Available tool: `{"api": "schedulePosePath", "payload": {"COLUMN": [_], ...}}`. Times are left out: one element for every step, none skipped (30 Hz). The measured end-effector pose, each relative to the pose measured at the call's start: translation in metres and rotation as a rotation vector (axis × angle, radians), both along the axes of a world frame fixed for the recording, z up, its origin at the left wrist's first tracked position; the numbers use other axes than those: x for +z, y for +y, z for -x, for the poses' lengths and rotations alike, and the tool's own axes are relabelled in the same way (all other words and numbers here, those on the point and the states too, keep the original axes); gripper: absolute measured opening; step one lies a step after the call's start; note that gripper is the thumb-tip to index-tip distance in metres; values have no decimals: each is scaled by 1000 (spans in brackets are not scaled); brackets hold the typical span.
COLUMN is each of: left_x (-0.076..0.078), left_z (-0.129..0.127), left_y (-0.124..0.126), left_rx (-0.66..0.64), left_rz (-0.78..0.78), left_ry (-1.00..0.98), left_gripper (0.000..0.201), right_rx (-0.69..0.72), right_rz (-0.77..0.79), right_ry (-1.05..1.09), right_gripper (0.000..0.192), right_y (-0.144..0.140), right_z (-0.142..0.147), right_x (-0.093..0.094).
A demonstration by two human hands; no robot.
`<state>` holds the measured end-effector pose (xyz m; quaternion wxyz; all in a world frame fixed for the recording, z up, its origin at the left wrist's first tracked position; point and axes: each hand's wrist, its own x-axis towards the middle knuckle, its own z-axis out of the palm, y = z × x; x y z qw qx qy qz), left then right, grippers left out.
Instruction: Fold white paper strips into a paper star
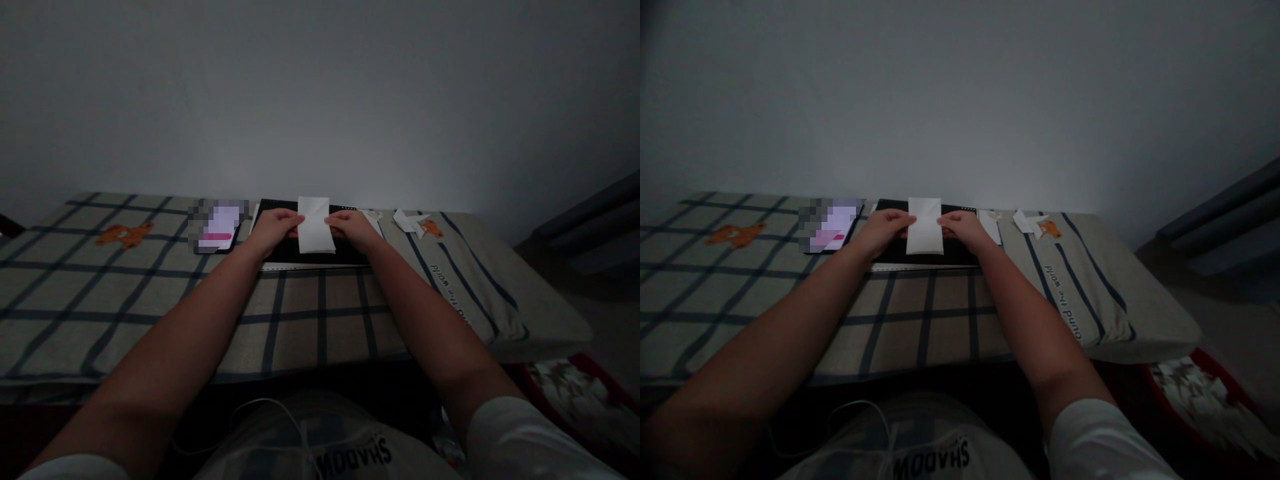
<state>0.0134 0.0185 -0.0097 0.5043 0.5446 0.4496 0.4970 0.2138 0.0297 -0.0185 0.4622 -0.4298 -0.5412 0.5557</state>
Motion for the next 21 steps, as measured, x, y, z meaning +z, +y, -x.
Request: {"api": "schedulePosePath", "payload": {"left_x": [1,2,2,3,3,3,2,1,0,-1,-2,-2,-3,-3,-3,-3,-3,-2,-2,-2,-2], "left_z": [0,-1,-1,-1,-1,-1,-1,-1,0,0,0,1,1,1,1,1,1,1,1,1,1], "left_y": [-1,-2,-2,-3,-3,-3,-2,-2,-1,0,1,2,2,3,3,2,2,2,2,2,2], "left_rx": [0,-3,-7,-8,-10,-13,-16,-19,-22,-24,-22,-19,-14,-8,-2,2,4,8,16,23,28], "left_rz": [-7,-10,-11,-8,-2,5,14,24,34,40,42,41,36,27,18,10,7,6,10,18,28], "left_ry": [0,1,3,6,9,10,7,-1,-13,-24,-33,-39,-43,-45,-46,-46,-47,-49,-51,-54,-60], "left_gripper": [18,17,17,16,16,16,16,16,16,16,16,17,18,18,18,17,17,16,16,17,17], "right_rx": [-6,-14,-21,-28,-36,-45,-55,-58,-58,-54,-46,-36,-28,-24,-23,-20,-18,-15,-13,-11,-10], "right_rz": [4,6,7,8,7,6,4,1,-3,-8,-12,-17,-22,-25,-25,-25,-24,-24,-25,-27,-30], "right_ry": [3,11,22,36,48,54,53,46,36,26,17,12,9,7,4,3,2,-1,-5,-11,-19], "right_gripper": [4,5,6,7,8,8,7,7,7,7,7,7,7,6,6,5,5,4,4,4,3], "right_y": [1,1,1,1,1,1,0,0,-1,-1,-2,-2,-2,-2,-2,-2,-3,-3,-3,-4,-4], "right_z": [0,0,0,0,1,1,2,2,3,3,3,3,3,3,3,3,3,3,3,3,3], "right_x": [-1,-1,-1,-1,-1,0,1,2,2,3,3,3,3,3,3,3,3,4,4,5,5]}}
